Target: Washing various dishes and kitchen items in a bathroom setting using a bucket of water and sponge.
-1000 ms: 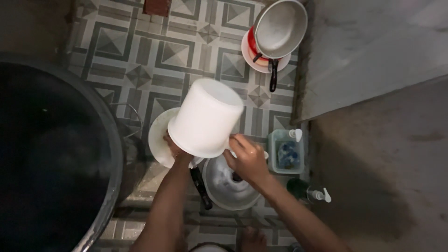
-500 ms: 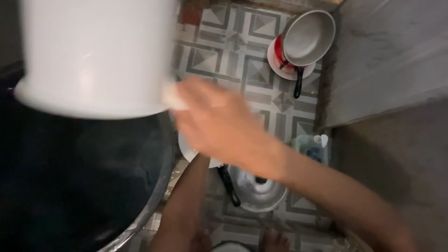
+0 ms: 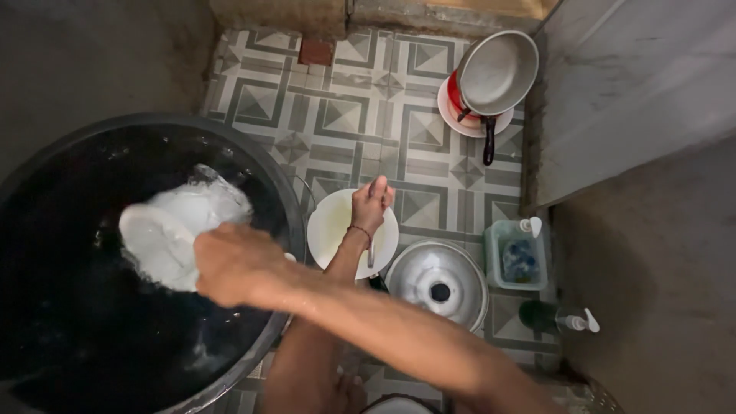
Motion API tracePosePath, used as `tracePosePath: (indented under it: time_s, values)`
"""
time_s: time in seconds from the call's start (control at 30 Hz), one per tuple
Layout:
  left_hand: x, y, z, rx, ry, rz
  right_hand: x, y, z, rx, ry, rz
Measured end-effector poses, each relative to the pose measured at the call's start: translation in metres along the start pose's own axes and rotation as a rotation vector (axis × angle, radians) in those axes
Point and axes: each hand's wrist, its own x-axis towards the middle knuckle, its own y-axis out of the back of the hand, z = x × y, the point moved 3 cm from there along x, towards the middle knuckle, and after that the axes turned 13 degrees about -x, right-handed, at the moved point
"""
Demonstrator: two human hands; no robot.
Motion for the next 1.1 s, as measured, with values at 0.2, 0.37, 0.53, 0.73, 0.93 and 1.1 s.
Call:
tracePosePath:
  time_s: [0.2, 0.37, 0.53, 0.73, 0.93, 1.1]
  values:
    - [0.008, 0.000, 0.002, 0.393, -0.329, -0.065, 0.000, 0.045, 0.035, 0.776, -0.320, -0.235]
    - [-0.004, -0.017, 0.023, 0.264, -0.237, -0.065, -0.048, 0.124, 0.055, 0.983, -0.353, -0.164]
    - [-0.008, -0.026, 0.042, 0.417, -0.084, -0.048, -0.122, 0.183, 0.098, 1.033, -0.309, 0.040]
    - [-0.022, -0.038, 0.051, 0.447, -0.069, -0.087, -0.208, 0.187, 0.162, 0.747, -0.653, 0.126]
    - [-0.029, -0.057, 0.045, 0.514, -0.177, -0.367, -0.262, 0.110, 0.246, 0.874, -0.866, 0.188]
    - [-0.048, -0.082, 0.072, 0.858, 0.172, -0.377, -0.290, 0.079, 0.266, 0.631, -0.941, 0.138]
